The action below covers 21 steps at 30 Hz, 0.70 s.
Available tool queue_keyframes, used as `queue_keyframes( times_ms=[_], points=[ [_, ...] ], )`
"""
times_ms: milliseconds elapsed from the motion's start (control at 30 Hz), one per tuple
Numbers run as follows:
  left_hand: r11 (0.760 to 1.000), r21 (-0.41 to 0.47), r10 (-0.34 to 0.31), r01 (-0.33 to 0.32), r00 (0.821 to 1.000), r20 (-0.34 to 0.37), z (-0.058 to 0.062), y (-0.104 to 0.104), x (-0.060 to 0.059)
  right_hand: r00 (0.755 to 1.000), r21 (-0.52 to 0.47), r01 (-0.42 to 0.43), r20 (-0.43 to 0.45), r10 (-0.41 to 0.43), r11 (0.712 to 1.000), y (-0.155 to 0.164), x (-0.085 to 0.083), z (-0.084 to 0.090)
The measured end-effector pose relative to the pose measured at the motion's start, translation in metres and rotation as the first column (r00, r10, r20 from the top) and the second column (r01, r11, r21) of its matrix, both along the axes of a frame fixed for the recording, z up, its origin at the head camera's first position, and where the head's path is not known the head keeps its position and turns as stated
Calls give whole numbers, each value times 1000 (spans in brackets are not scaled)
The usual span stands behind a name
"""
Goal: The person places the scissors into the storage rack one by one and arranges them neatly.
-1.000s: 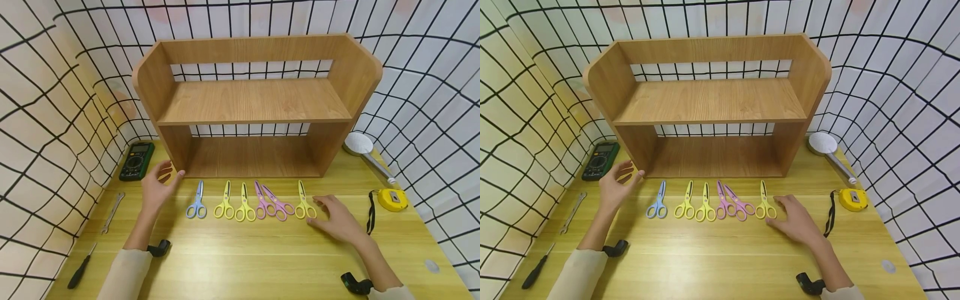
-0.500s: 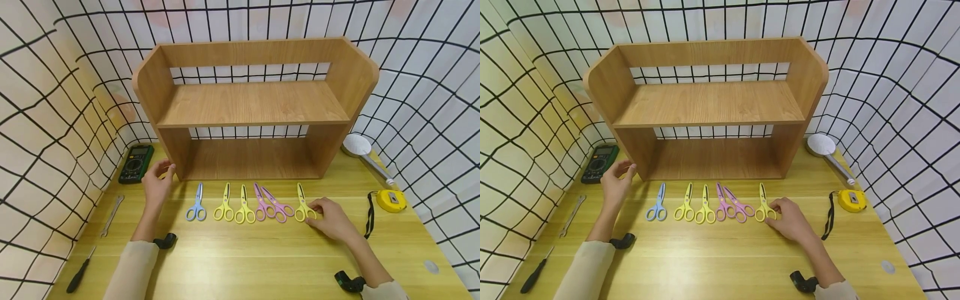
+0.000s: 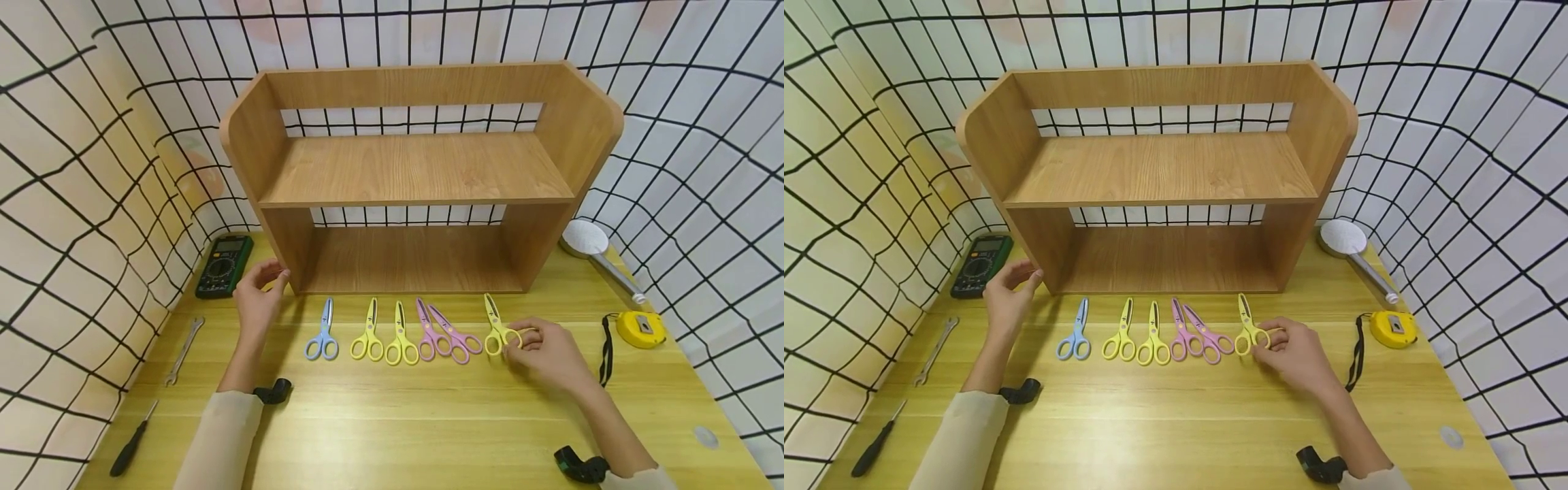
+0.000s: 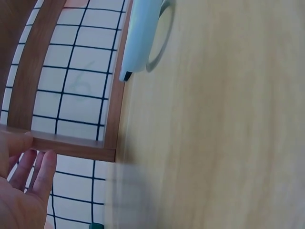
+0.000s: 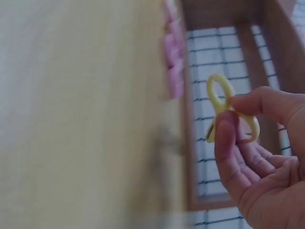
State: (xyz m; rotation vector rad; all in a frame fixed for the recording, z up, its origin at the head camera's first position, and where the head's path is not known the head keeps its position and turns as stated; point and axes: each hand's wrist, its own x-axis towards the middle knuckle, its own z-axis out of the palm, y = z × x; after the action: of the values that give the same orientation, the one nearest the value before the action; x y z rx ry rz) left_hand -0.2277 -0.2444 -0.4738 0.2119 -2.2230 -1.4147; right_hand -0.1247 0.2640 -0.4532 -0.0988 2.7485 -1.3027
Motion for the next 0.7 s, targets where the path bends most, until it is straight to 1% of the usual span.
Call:
queue_keyframes(
  times_ms=[67, 133, 233, 333, 467, 567, 700],
  points=[
    [1000, 5, -2, 2, 1000, 1, 0, -1, 1, 1000, -66, -14, -5, 14, 998, -5, 3, 14],
    [1000, 7, -1, 1, 1000, 7, -1, -2, 1, 999, -128, -43, -14, 41, 991, -12, 6, 32],
    [1000, 9, -6, 5, 1000, 20, 0, -3, 2, 994, -198, -101, -64, 90, 975, -26, 8, 62],
    [1000, 10, -14, 14, 999, 34, 0, -4, 2, 982, -249, -160, -138, 129, 955, -40, 3, 90],
    [1000, 15, -18, 18, 999, 44, -1, -5, 4, 969, -303, -197, -206, 138, 933, -64, -13, 126],
    [1000, 17, -14, 13, 999, 41, -2, -6, 4, 967, -319, -182, -229, 110, 930, -86, -32, 150],
    [999, 24, -23, 23, 999, 22, -1, -5, 1, 960, -316, -159, -269, 72, 935, -122, -64, 175]
  ],
)
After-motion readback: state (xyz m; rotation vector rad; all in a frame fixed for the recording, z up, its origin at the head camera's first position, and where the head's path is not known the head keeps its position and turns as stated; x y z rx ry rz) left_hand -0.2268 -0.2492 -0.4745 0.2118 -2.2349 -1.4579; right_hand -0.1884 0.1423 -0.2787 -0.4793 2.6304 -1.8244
